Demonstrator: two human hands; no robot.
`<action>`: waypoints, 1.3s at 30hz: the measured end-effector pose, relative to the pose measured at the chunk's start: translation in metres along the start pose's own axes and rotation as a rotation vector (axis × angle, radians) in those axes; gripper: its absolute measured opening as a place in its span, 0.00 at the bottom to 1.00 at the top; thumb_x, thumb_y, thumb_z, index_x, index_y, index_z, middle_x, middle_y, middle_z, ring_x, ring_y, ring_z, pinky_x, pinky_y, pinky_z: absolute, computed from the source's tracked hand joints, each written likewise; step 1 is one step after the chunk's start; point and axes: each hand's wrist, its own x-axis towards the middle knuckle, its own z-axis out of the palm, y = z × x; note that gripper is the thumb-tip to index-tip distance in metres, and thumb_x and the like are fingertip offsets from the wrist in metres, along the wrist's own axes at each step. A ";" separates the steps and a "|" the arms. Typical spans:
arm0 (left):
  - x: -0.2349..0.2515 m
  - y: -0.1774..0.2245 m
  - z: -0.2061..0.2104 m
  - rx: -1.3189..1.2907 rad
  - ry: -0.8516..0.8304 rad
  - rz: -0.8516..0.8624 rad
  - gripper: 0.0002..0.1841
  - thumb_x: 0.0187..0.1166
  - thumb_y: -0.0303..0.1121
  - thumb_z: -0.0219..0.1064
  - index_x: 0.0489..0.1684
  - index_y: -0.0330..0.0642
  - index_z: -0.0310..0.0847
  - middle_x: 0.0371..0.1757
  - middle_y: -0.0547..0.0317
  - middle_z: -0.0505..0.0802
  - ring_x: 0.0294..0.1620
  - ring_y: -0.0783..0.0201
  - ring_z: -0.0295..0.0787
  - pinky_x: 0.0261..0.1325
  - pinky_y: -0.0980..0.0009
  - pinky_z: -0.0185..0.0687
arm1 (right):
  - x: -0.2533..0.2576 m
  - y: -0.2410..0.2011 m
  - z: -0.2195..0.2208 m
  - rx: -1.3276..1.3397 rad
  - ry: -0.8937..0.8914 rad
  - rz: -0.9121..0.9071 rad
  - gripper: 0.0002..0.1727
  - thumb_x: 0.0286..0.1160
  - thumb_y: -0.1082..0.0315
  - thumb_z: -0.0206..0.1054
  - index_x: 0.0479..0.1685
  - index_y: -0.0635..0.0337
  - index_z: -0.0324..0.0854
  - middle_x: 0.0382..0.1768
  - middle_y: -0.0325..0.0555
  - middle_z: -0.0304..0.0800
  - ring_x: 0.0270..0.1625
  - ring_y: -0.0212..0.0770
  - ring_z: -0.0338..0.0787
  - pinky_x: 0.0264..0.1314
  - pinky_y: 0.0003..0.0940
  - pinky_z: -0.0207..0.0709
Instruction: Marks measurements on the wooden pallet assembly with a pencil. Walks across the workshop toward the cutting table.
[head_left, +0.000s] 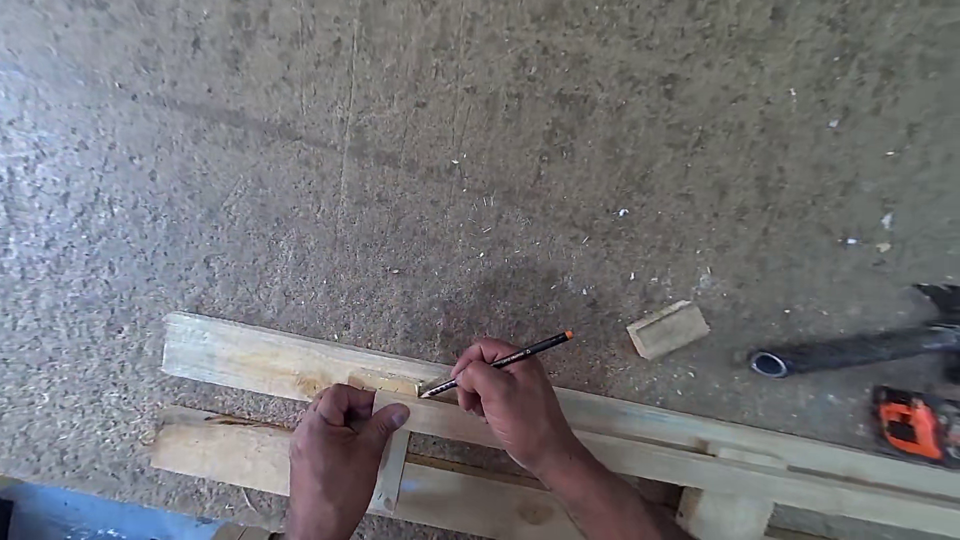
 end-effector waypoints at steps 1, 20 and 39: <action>0.000 -0.001 0.000 0.000 -0.002 0.001 0.20 0.60 0.51 0.84 0.35 0.48 0.86 0.31 0.70 0.89 0.29 0.75 0.84 0.34 0.74 0.83 | 0.001 0.000 0.000 -0.004 -0.002 0.006 0.13 0.74 0.73 0.61 0.21 0.56 0.85 0.16 0.36 0.85 0.20 0.27 0.80 0.24 0.23 0.71; 0.002 -0.006 0.000 -0.030 0.011 0.043 0.19 0.58 0.50 0.86 0.33 0.48 0.86 0.31 0.71 0.89 0.28 0.77 0.84 0.32 0.78 0.83 | 0.001 0.002 0.002 0.026 0.010 -0.031 0.14 0.73 0.74 0.59 0.19 0.57 0.84 0.15 0.35 0.84 0.19 0.26 0.79 0.23 0.22 0.70; -0.001 -0.002 -0.006 -0.009 -0.030 0.019 0.18 0.60 0.44 0.86 0.36 0.45 0.86 0.29 0.68 0.89 0.27 0.73 0.86 0.32 0.72 0.85 | -0.044 0.013 -0.053 0.189 0.082 -0.488 0.15 0.86 0.68 0.54 0.37 0.58 0.87 0.24 0.36 0.89 0.25 0.27 0.86 0.29 0.24 0.83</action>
